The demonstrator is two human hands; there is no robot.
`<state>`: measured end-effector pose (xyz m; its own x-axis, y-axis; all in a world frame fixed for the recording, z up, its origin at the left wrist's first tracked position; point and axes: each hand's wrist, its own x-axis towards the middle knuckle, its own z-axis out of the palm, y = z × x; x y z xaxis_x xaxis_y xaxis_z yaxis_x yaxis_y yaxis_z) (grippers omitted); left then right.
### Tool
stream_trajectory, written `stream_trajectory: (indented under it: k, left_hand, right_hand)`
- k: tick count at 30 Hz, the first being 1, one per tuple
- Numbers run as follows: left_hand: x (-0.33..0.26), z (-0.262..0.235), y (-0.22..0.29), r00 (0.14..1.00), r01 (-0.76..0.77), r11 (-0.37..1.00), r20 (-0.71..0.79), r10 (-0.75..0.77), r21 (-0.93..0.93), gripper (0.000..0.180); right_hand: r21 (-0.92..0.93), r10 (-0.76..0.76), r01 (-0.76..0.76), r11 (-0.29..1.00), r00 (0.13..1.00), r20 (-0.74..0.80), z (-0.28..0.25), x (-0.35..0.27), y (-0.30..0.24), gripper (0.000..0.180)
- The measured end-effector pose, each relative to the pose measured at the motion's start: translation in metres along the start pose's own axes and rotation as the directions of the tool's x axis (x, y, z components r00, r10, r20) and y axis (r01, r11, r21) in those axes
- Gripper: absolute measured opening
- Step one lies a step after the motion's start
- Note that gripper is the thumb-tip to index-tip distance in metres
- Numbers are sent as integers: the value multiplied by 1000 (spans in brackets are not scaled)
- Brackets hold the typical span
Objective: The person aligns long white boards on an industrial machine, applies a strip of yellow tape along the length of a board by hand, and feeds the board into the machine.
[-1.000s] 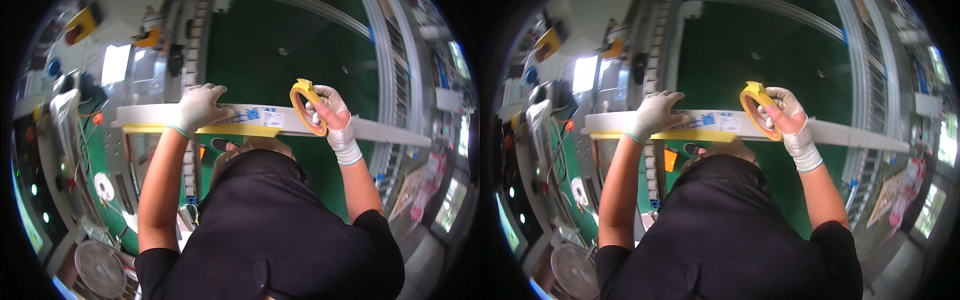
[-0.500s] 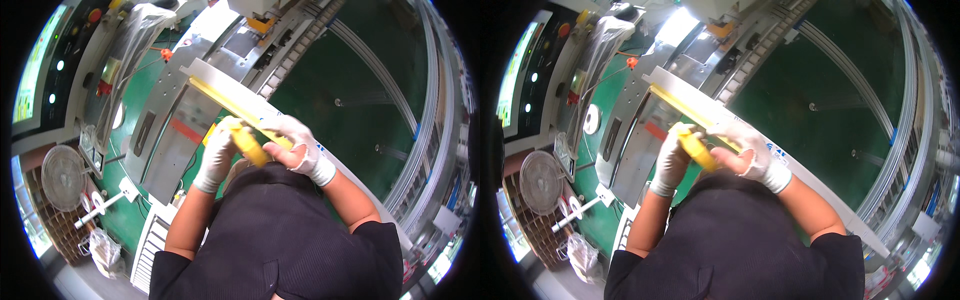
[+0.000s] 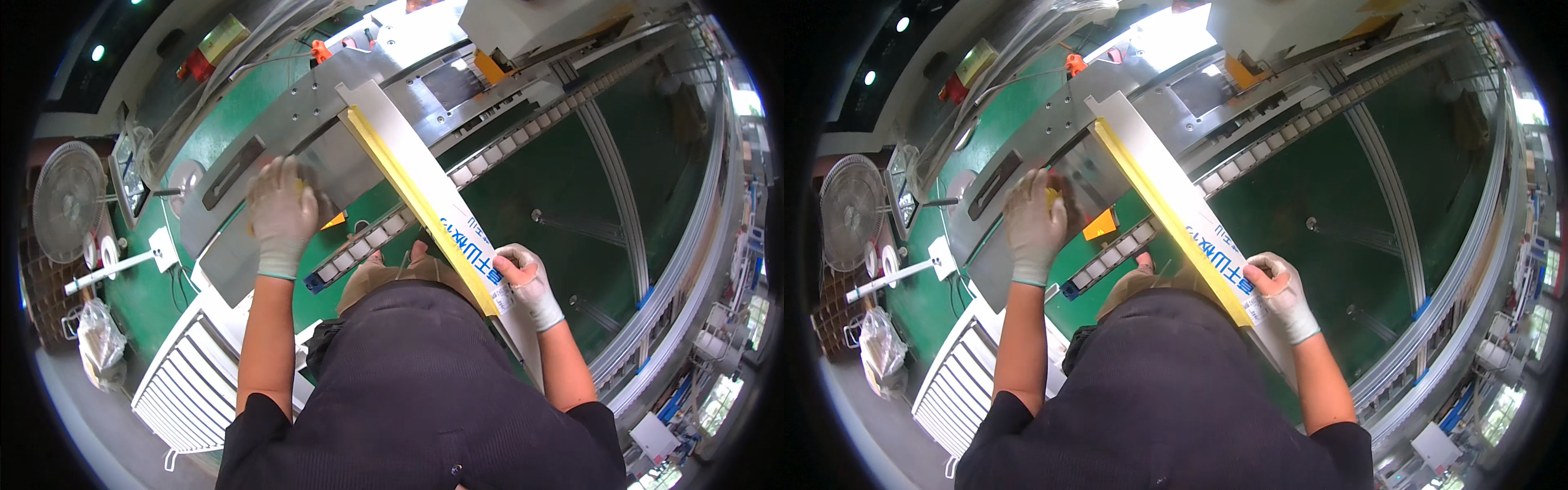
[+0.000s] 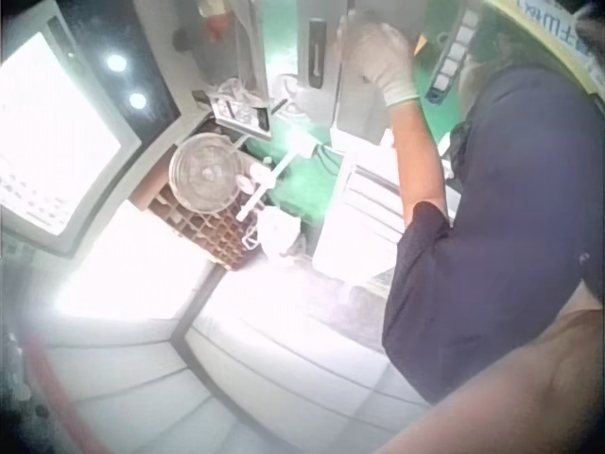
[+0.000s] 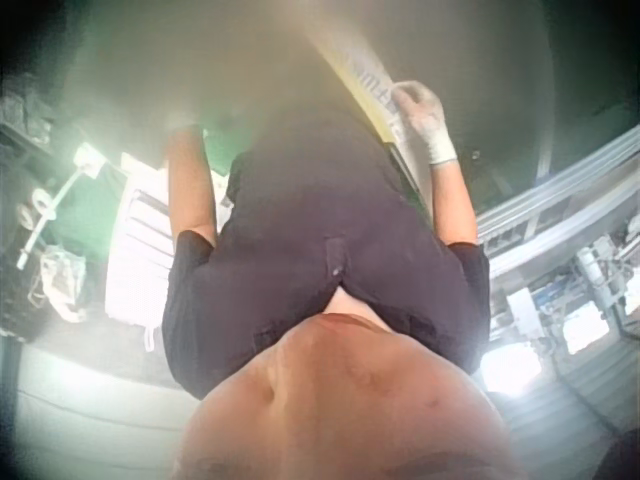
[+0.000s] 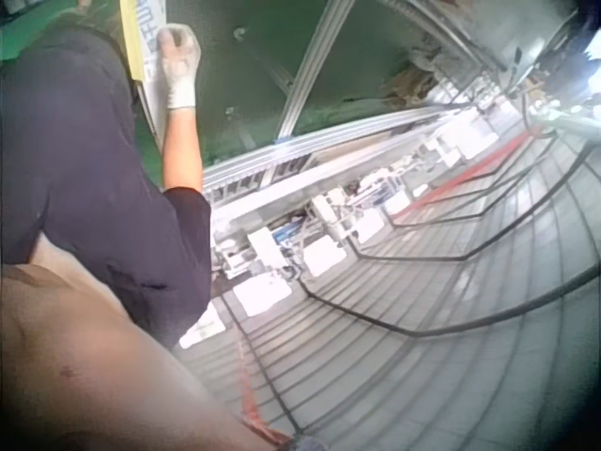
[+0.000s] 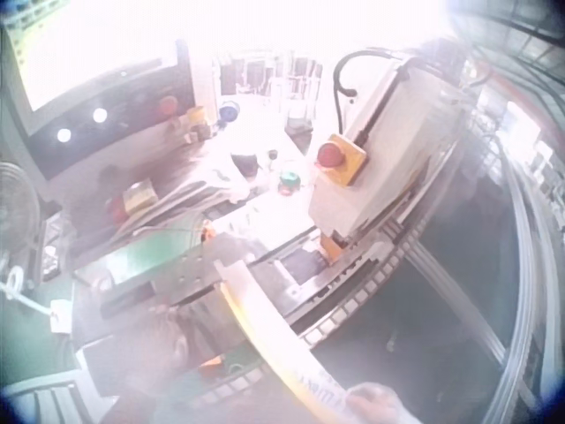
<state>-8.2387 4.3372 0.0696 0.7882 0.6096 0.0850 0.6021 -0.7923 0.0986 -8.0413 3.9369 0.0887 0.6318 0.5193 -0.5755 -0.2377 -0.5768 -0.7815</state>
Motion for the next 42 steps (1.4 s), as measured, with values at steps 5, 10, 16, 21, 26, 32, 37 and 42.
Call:
stream_trajectory:
  k: [5, 10, 16, 21, 26, 32, 37, 42]
  left_hand:
    - [9, 24, 66, 970, -241, 895, -79, 228, -374, 60]
    - [14, 59, 78, 960, -279, 903, -106, 259, -326, 64]
    - [17, 58, 75, 959, -281, 914, -104, 262, -293, 62]
    - [17, 54, 73, 952, -306, 901, -112, 285, -308, 61]
    - [18, 54, 72, 936, -352, 867, -106, 337, -353, 64]
    - [24, 48, 70, 942, -329, 885, -42, 334, -330, 65]
    - [28, 46, 72, 949, -306, 879, -39, 314, -367, 68]
    - [30, 37, 70, 947, -290, 889, 30, 321, -355, 72]
  right_hand:
    - [-75, -47, 44, 996, 998, -37, 6, 8, -4, 23]
    - [-172, -151, 149, 974, 989, -1, 37, 35, -52, 41]
    - [-268, -222, 228, 936, 974, 53, 46, 60, -64, 54]
    - [-373, -233, 248, 894, 969, 86, 53, 54, -77, 58]
    - [0, -28, 28, 1000, 999, 22, 61, 62, -71, 49]
    - [-60, 53, -47, 997, 994, 94, 49, 76, -72, 35]
    - [-53, 32, -29, 998, 997, 65, 27, 90, -44, 31]
    - [-143, -156, 154, 978, 988, -4, -7, 94, -27, 33]
